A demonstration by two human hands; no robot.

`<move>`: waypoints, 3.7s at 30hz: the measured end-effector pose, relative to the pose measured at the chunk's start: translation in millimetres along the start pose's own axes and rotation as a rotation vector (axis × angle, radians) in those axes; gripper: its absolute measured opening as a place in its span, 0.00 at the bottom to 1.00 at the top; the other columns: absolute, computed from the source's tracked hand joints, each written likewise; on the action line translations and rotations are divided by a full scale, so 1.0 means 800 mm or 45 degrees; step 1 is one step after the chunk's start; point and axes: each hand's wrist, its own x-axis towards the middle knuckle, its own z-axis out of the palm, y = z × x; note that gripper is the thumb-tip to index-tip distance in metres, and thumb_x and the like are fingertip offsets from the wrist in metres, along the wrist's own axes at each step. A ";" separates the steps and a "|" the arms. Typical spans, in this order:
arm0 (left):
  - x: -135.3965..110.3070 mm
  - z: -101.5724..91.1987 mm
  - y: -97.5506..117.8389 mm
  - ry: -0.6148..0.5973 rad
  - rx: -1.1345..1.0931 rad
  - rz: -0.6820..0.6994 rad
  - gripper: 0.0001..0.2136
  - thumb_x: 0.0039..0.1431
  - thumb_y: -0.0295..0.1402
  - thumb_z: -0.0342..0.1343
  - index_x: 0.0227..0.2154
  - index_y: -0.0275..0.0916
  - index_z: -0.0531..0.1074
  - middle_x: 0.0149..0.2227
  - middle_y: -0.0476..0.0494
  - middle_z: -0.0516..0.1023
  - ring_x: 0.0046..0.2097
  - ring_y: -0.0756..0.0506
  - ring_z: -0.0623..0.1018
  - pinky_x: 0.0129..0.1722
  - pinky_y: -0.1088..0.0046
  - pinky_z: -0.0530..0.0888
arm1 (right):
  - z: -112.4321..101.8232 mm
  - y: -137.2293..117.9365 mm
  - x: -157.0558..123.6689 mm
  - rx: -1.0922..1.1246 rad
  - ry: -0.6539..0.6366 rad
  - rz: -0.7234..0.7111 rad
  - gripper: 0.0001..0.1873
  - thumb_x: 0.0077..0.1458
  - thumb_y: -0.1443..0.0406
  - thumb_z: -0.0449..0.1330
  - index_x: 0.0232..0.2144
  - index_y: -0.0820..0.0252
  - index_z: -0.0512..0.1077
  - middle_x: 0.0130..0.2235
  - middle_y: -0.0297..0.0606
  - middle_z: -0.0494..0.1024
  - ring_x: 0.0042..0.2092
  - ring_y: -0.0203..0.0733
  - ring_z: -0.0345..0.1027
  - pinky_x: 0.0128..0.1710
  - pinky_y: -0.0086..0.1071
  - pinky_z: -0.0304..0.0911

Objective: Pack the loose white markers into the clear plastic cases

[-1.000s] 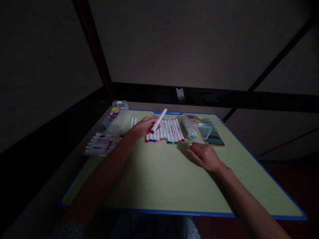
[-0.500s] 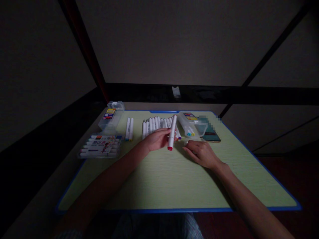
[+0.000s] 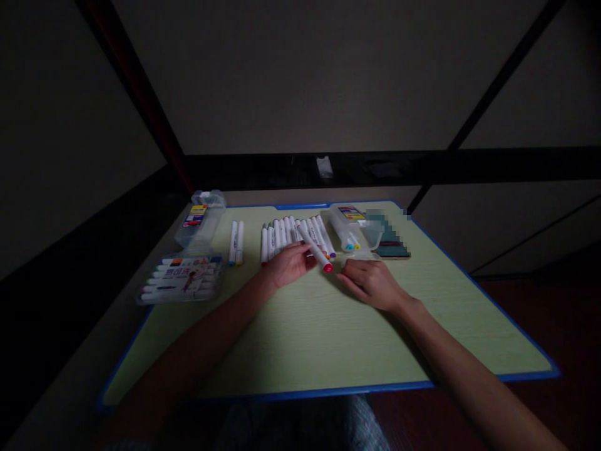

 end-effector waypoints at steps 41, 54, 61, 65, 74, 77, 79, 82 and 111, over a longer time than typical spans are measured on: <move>0.001 -0.007 -0.016 -0.118 0.141 0.002 0.06 0.53 0.18 0.49 0.32 0.32 0.68 0.32 0.42 0.77 0.32 0.50 0.77 0.36 0.75 0.71 | 0.001 -0.021 0.005 0.748 0.069 0.173 0.20 0.58 0.66 0.50 0.53 0.58 0.64 0.49 0.43 0.74 0.45 0.39 0.71 0.42 0.32 0.67; 0.001 -0.008 -0.020 -0.177 0.167 -0.053 0.11 0.49 0.22 0.56 0.37 0.33 0.68 0.36 0.42 0.76 0.32 0.50 0.75 0.38 0.72 0.70 | 0.002 -0.022 0.001 0.641 0.088 0.126 0.19 0.57 0.66 0.52 0.51 0.59 0.66 0.41 0.41 0.78 0.34 0.36 0.72 0.33 0.29 0.66; 0.002 -0.012 -0.024 -0.224 0.185 -0.061 0.14 0.45 0.25 0.61 0.37 0.33 0.68 0.34 0.45 0.74 0.34 0.49 0.74 0.40 0.69 0.70 | 0.004 -0.022 0.002 0.609 0.104 0.063 0.19 0.57 0.65 0.52 0.51 0.60 0.66 0.40 0.41 0.78 0.34 0.36 0.72 0.32 0.28 0.65; 0.004 -0.014 -0.025 -0.249 0.181 -0.060 0.15 0.45 0.25 0.62 0.38 0.34 0.68 0.34 0.45 0.73 0.35 0.49 0.74 0.40 0.68 0.70 | 0.004 -0.023 0.002 0.593 0.127 0.053 0.18 0.57 0.66 0.52 0.50 0.60 0.67 0.39 0.41 0.78 0.33 0.36 0.72 0.31 0.27 0.65; 0.004 -0.014 -0.025 -0.250 0.183 -0.063 0.16 0.43 0.26 0.63 0.37 0.34 0.68 0.33 0.46 0.72 0.34 0.50 0.73 0.39 0.70 0.70 | 0.007 -0.023 0.002 0.547 0.156 0.017 0.18 0.58 0.66 0.51 0.51 0.61 0.66 0.37 0.40 0.79 0.32 0.35 0.71 0.31 0.27 0.66; 0.006 -0.016 -0.026 -0.274 0.193 -0.059 0.15 0.45 0.25 0.62 0.38 0.34 0.68 0.33 0.45 0.72 0.34 0.49 0.73 0.38 0.70 0.70 | 0.007 -0.023 0.002 0.526 0.157 0.014 0.18 0.58 0.65 0.51 0.51 0.60 0.65 0.37 0.40 0.79 0.32 0.35 0.71 0.32 0.28 0.66; 0.007 -0.017 -0.027 -0.277 0.197 -0.056 0.15 0.45 0.25 0.61 0.38 0.34 0.68 0.32 0.45 0.73 0.34 0.49 0.73 0.38 0.70 0.70 | 0.007 -0.023 0.002 0.511 0.160 0.012 0.18 0.58 0.65 0.51 0.51 0.60 0.66 0.35 0.39 0.79 0.33 0.35 0.72 0.32 0.28 0.67; 0.006 -0.015 -0.027 -0.256 0.196 -0.048 0.14 0.44 0.24 0.62 0.37 0.34 0.68 0.31 0.46 0.73 0.33 0.50 0.73 0.37 0.71 0.70 | 0.007 -0.023 0.002 0.490 0.166 0.011 0.18 0.58 0.65 0.50 0.51 0.60 0.65 0.35 0.40 0.79 0.33 0.36 0.72 0.33 0.28 0.67; 0.006 -0.017 -0.026 -0.371 0.321 -0.101 0.11 0.51 0.32 0.59 0.37 0.34 0.69 0.28 0.43 0.77 0.30 0.49 0.77 0.32 0.73 0.69 | 0.004 -0.021 -0.001 0.381 0.438 0.203 0.15 0.57 0.62 0.50 0.42 0.61 0.70 0.30 0.39 0.79 0.30 0.38 0.73 0.29 0.28 0.67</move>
